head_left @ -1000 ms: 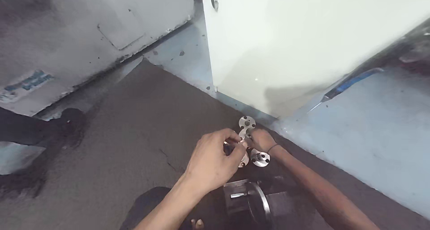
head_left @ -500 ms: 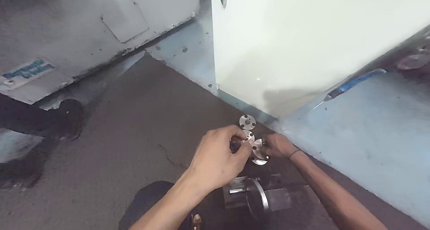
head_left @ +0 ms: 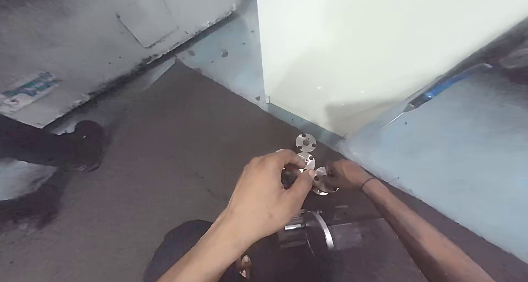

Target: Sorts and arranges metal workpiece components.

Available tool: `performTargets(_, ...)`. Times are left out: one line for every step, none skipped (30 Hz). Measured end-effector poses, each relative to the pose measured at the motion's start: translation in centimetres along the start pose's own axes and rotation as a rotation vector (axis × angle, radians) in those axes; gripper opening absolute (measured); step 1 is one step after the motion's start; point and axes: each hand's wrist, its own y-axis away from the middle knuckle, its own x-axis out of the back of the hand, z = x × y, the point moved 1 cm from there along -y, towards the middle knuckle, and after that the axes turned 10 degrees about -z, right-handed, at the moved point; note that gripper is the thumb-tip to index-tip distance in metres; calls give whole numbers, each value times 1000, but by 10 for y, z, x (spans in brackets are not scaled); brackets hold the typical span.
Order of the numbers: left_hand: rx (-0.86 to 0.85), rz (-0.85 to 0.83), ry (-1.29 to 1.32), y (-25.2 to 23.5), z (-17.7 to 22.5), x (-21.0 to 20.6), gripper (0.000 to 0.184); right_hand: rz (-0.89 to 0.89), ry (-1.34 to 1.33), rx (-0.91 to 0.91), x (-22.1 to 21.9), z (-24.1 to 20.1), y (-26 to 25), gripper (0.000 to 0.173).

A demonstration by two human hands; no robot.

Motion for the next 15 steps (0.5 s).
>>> performTargets(-1,6,6,1,-1,1,21,30,-16,-6,1,4,-3,40)
performTargets(-3,11,13,1,-1,1,20,61,-25,-15,4,7,-5,40)
performTargets(-3,15,20,2,-1,2,20,90,-34,-26,7,10,-7,40)
performTargets(0,15,26,1,-1,2,19,123,-41,-40,9,12,-9,38)
performTargets(6,13,26,1,-1,2,19,167,-63,-56,12,14,-11,35)
performTargets(14,10,21,0,-1,2,20,199,-84,-81,15,17,-13,35)
performTargets(24,4,16,-1,-2,2,20,220,-109,-108,17,20,-15,35)
performTargets(34,2,15,-2,-2,3,20,235,-130,-131,18,26,-20,35)
performTargets(43,4,18,-4,-2,3,19,250,-145,-149,18,32,-25,35)
performTargets(48,6,24,-6,-3,4,19,260,-161,-162,17,38,-31,36)
performTargets(49,10,34,-8,-5,4,18,259,-176,-175,14,43,-37,37)
performTargets(44,17,45,-9,-7,4,17,254,-196,-187,10,48,-43,39)
performTargets(38,22,52,-11,-9,3,17,246,-207,-196,4,52,-49,40)
performTargets(33,24,52,-13,-10,3,17,234,-202,-208,-4,55,-55,41)
performTargets(29,24,50,-15,-11,3,17,213,-203,-218,-11,56,-61,43)
